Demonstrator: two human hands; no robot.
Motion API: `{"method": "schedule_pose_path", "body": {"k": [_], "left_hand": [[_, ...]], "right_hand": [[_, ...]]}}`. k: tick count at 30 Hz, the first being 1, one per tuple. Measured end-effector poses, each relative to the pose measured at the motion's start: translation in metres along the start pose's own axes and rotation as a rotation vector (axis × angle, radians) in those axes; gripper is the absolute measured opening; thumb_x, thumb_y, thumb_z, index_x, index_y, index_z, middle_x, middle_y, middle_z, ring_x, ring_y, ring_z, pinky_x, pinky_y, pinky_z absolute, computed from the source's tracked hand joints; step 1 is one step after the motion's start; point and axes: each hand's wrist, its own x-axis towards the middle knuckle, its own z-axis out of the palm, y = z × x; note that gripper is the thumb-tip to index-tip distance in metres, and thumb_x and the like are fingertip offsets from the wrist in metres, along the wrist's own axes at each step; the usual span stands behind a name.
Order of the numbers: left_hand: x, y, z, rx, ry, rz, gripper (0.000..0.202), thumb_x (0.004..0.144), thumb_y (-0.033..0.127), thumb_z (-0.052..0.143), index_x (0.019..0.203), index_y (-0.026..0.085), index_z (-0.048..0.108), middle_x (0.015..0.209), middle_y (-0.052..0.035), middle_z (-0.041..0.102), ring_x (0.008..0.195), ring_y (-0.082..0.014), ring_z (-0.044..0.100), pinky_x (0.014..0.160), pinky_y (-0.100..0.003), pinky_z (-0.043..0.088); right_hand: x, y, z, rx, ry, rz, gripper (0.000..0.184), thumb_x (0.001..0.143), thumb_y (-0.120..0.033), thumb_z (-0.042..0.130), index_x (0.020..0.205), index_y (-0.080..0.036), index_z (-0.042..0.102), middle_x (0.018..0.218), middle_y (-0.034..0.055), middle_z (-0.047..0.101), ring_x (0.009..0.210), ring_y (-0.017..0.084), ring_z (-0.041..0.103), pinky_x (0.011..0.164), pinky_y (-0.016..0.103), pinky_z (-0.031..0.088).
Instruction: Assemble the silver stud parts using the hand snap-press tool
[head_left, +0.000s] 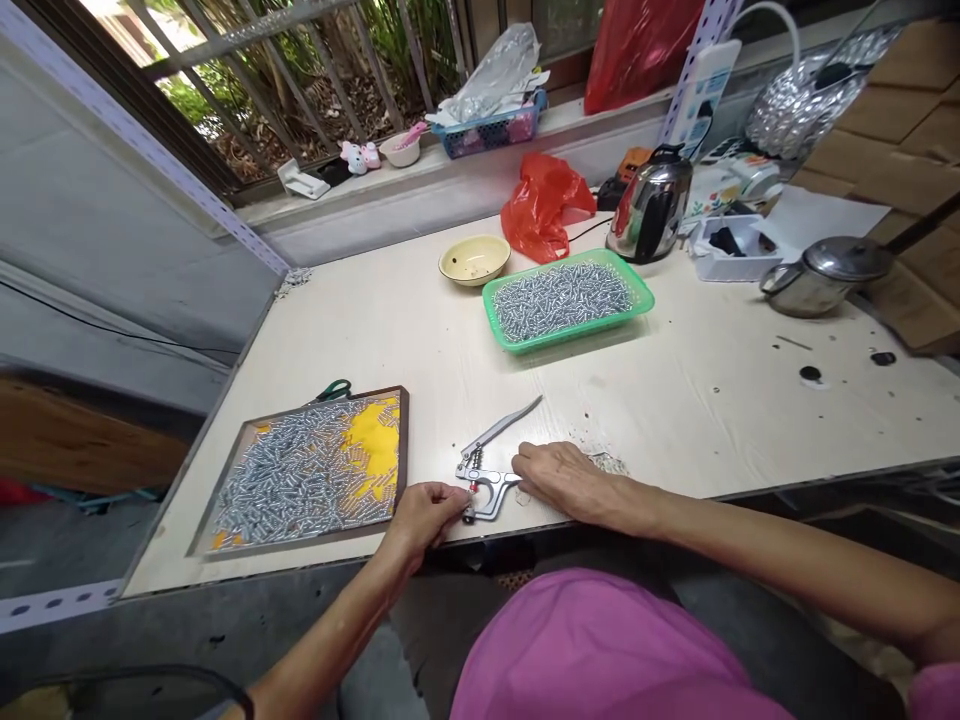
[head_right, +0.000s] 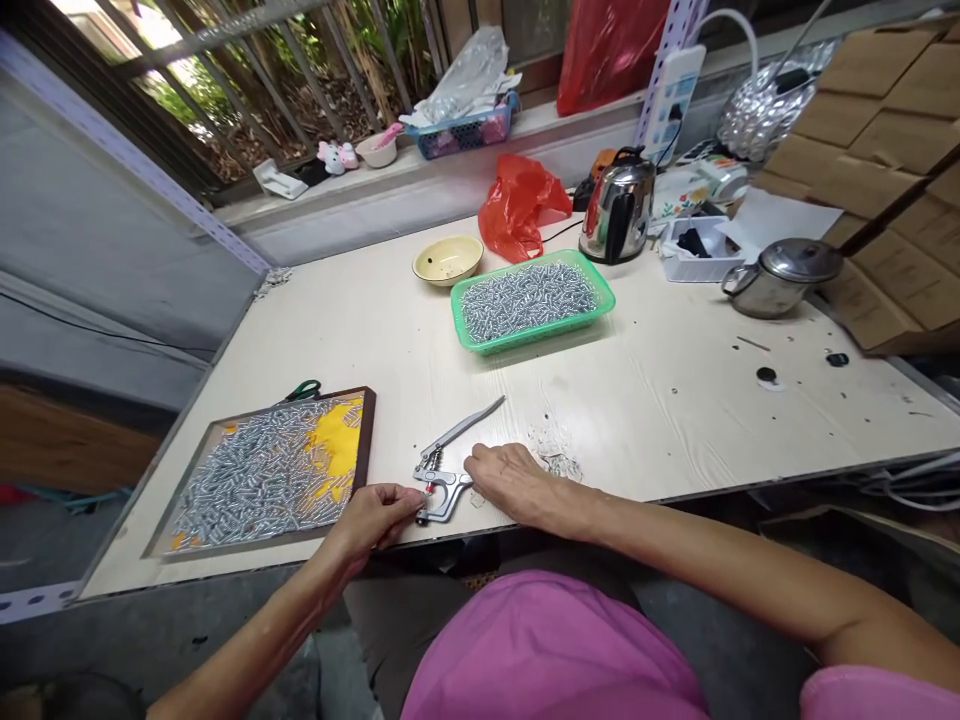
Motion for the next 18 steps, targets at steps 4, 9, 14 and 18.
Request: {"method": "schedule_pose_path", "body": {"k": [4, 9, 14, 18], "left_hand": [[0.005, -0.005, -0.003, -0.006, -0.052, -0.027, 0.049, 0.051, 0.057, 0.074, 0.064, 0.013, 0.057, 0.039, 0.0088, 0.04, 0.034, -0.0029, 0.027, 0.034, -0.019, 0.016], [0.011, -0.007, -0.008, 0.055, -0.111, -0.07, 0.049, 0.049, 0.058, 0.074, 0.063, 0.014, 0.056, 0.041, 0.008, 0.043, 0.033, -0.0029, 0.03, 0.032, -0.018, 0.018], [0.007, 0.002, -0.009, 0.172, -0.191, -0.105, 0.047, 0.052, 0.056, 0.072, 0.064, 0.013, 0.058, 0.043, 0.0066, 0.047, 0.032, -0.0028, 0.032, 0.032, -0.018, 0.019], [0.002, 0.003, -0.008, 0.192, -0.191, -0.126, 0.046, 0.051, 0.057, 0.072, 0.06, 0.014, 0.056, 0.043, 0.0064, 0.047, 0.032, -0.0029, 0.034, 0.032, -0.018, 0.02]], "right_hand": [[0.002, -0.002, -0.006, -0.009, 0.004, -0.011, 0.015, 0.093, -0.019, 0.039, 0.093, -0.017, 0.054, 0.092, 0.0061, 0.056, 0.067, 0.015, 0.05, 0.055, 0.028, 0.025], [-0.001, -0.004, -0.011, -0.015, 0.019, -0.037, 0.017, 0.094, -0.016, 0.037, 0.093, -0.017, 0.054, 0.089, 0.0055, 0.055, 0.068, 0.015, 0.049, 0.056, 0.028, 0.027], [0.0, -0.003, -0.021, 0.034, 0.035, -0.074, 0.014, 0.091, -0.027, 0.05, 0.1, -0.017, 0.055, 0.105, 0.0096, 0.054, 0.093, 0.021, 0.05, 0.075, 0.033, 0.038], [0.012, 0.006, -0.022, -0.006, 0.141, -0.045, 0.077, 0.066, -0.052, 0.075, 0.127, -0.017, 0.044, 0.138, 0.0191, 0.035, 0.124, 0.035, 0.031, 0.097, 0.048, 0.03]]}}
